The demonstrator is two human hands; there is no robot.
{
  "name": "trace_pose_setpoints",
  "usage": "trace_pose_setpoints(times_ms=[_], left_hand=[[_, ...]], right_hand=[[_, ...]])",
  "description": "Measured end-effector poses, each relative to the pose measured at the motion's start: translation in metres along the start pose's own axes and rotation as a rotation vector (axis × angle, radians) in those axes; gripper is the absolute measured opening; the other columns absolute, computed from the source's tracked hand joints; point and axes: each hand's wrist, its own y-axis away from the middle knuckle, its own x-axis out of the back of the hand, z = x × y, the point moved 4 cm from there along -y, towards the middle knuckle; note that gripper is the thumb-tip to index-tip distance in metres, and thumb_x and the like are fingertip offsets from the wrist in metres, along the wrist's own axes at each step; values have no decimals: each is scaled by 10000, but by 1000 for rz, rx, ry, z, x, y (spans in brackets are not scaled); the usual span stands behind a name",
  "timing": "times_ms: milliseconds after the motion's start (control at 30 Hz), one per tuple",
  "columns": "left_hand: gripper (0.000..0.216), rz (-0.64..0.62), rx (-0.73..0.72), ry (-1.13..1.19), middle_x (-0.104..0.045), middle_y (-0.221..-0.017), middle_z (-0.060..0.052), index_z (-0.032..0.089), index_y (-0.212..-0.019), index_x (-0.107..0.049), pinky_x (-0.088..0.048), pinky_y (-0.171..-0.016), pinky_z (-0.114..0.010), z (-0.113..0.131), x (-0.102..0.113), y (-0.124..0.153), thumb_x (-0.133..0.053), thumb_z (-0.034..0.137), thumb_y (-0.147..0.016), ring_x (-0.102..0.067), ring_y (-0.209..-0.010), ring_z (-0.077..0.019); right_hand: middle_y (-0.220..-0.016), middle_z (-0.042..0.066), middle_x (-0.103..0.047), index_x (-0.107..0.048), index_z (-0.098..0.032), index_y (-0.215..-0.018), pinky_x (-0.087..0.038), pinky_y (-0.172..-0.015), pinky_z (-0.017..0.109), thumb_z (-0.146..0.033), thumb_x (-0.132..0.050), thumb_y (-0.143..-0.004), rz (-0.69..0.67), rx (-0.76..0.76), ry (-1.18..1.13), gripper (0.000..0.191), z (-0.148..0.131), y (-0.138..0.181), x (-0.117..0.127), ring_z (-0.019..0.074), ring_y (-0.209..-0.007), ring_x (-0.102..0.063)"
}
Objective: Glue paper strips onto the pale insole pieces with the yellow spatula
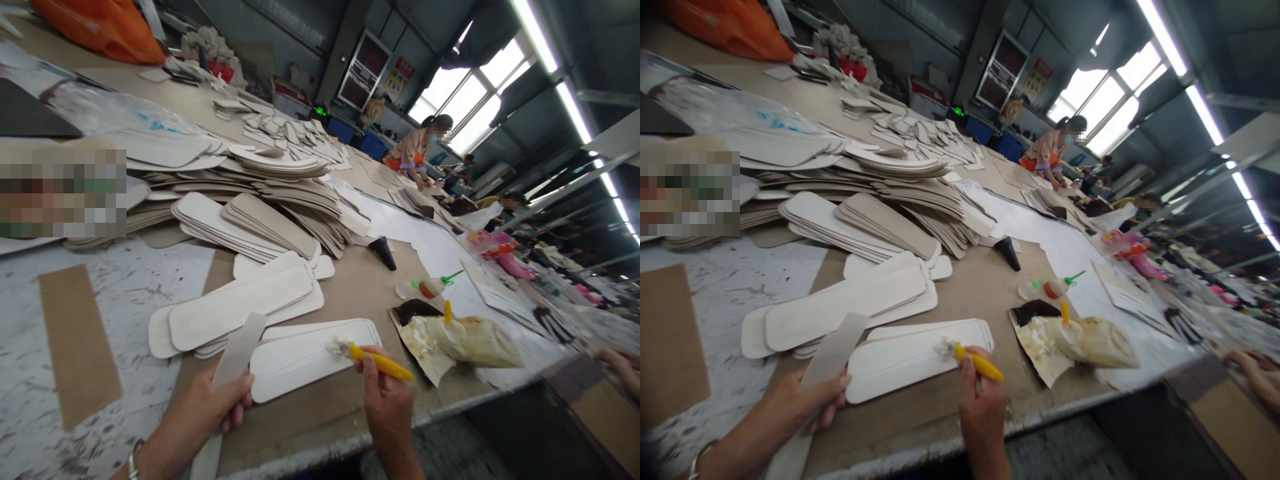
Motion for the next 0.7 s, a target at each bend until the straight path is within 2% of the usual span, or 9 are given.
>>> trace_pose_setpoints(times_ms=[100,200,300,400,467,533,567,633,700], left_hand=[[331,13,-16,-7,-530,-413,23,155,-611,-526,-292,-369,-201,-5,0,-4,-602,477,-603,-409,-329,-80],[324,12,-15,1,-541,-432,20,165,-615,-515,-292,-363,-205,-7,-1,-6,-612,472,-578,-418,-327,-88],[328,13,3,12,-521,-427,31,172,-592,-499,-280,-370,-201,-3,-1,-5,-619,474,-548,-407,-333,-85],[367,27,-7,-7,-481,-410,49,176,-581,-489,-250,-386,-199,9,4,2,-609,521,-545,-365,-338,-75],[394,15,-40,-66,-430,-372,54,175,-535,-480,-241,-407,-203,20,9,10,-557,555,-599,-339,-351,-72],[407,-28,-59,-101,-404,-360,47,170,-499,-476,-235,-422,-205,30,12,21,-489,542,-663,-323,-363,-69],[391,-65,-60,-84,-425,-380,41,164,-519,-494,-232,-424,-204,34,12,27,-470,517,-683,-323,-369,-66],[343,-175,-66,4,-490,-454,30,151,-619,-536,-231,-417,-197,40,7,38,-480,481,-693,-329,-375,-58],[336,-283,-80,98,-524,-495,27,148,-701,-548,-234,-407,-190,42,0,48,-507,482,-705,-339,-373,-52]], right_hand=[[-821,111,-663,-604,-136,-902,-516,-683,357,-460,-449,-858,83,89,233,362,30,-22,33,220,-719,-642],[-847,123,-663,-601,-142,-891,-509,-701,366,-454,-429,-870,131,188,331,357,35,-28,48,227,-750,-637],[-858,119,-655,-594,-155,-885,-495,-725,370,-445,-397,-886,129,223,334,352,23,-25,51,227,-768,-627],[-897,124,-638,-593,-164,-899,-453,-802,414,-517,-368,-874,140,179,319,420,2,-21,54,262,-861,-598],[-979,126,-620,-590,-179,-925,-404,-869,435,-570,-371,-852,141,126,248,454,-16,-19,54,281,-953,-560],[-996,103,-610,-583,-199,-910,-385,-890,411,-577,-402,-839,86,54,66,426,-32,-17,47,265,-979,-542],[-943,83,-614,-574,-205,-890,-404,-857,383,-567,-413,-841,25,3,-52,400,-40,-14,39,244,-933,-554],[-717,21,-575,-552,-205,-850,-445,-699,310,-548,-423,-848,-149,-102,-275,367,-53,-6,14,185,-722,-558],[-548,-39,-467,-540,-195,-831,-404,-525,252,-550,-451,-835,-331,-196,-428,366,-64,5,-17,135,-523,-472]])
